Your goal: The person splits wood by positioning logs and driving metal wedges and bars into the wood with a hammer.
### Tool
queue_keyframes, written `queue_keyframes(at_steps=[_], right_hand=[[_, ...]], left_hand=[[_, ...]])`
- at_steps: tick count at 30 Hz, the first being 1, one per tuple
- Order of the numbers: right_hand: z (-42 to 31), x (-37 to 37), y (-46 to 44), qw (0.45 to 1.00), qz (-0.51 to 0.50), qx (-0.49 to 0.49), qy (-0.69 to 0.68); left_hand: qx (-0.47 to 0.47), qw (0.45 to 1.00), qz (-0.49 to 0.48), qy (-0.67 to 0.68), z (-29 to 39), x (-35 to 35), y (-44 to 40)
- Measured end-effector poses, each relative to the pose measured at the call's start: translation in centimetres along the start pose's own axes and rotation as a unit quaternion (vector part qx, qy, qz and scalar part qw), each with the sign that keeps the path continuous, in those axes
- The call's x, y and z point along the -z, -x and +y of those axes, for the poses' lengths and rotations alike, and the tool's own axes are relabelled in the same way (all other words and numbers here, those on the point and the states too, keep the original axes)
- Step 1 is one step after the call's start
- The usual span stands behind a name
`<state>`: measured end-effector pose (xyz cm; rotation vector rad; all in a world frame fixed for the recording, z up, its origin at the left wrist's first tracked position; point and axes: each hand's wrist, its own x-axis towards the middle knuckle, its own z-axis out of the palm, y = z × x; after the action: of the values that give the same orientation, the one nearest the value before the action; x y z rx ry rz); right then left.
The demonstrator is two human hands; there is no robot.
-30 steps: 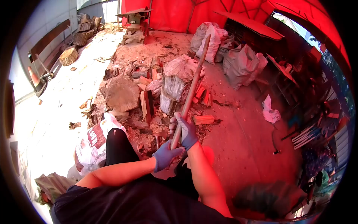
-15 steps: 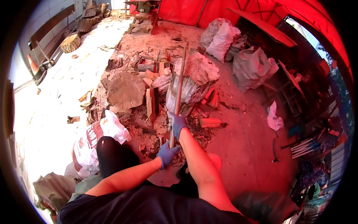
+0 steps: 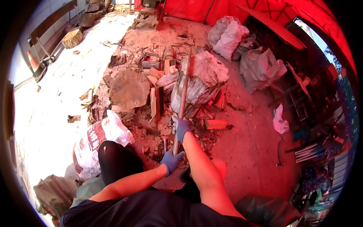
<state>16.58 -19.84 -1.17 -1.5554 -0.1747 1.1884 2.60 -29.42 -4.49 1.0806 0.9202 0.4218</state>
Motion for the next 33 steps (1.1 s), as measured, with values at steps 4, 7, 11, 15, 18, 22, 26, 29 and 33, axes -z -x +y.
queue_keyframes(at_steps=[4, 7, 11, 15, 18, 22, 26, 29, 33], right_hand=[[0.2, 0.3, 0.0, 1.0, 0.01, 0.004, 0.015], [0.3, 0.9, -0.5, 1.0, 0.0, -0.004, 0.003], [1.1, 1.2, -1.4, 0.998, -0.037, -0.012, -0.043], [0.6, 0.6, 3.1, 0.999, -0.035, -0.004, -0.032], [-3.4, 0.1, 8.4, 0.984, -0.098, 0.131, -0.076], [-20.9, -3.1, 21.6, 0.9, -0.148, 0.41, -0.003], [-39.4, -4.3, 31.6, 0.728, -0.174, 0.661, 0.055], [-44.5, -4.8, 31.4, 0.698, -0.151, 0.698, 0.06], [-39.7, -4.6, 20.7, 0.796, -0.083, 0.593, 0.087]], left_hand=[[-0.017, 1.0, 0.007, 0.001, 0.1, -0.4, 0.9], [0.024, 0.999, -0.006, 0.034, 1.6, -0.6, 1.5], [-0.008, 1.0, 0.003, -0.018, 0.3, -0.1, 0.6], [-0.041, 0.997, 0.033, -0.055, -3.5, -0.2, 1.5], [-0.14, 0.984, 0.037, -0.108, -0.1, 0.0, 2.6], [-0.366, 0.924, -0.104, -0.025, 17.9, -2.0, 1.9], [-0.507, 0.822, -0.238, -0.101, 43.4, -4.0, 8.0], [-0.539, 0.796, -0.235, -0.145, 52.5, -4.5, 8.1], [-0.516, 0.82, -0.189, -0.162, 54.1, -2.6, 3.1]])
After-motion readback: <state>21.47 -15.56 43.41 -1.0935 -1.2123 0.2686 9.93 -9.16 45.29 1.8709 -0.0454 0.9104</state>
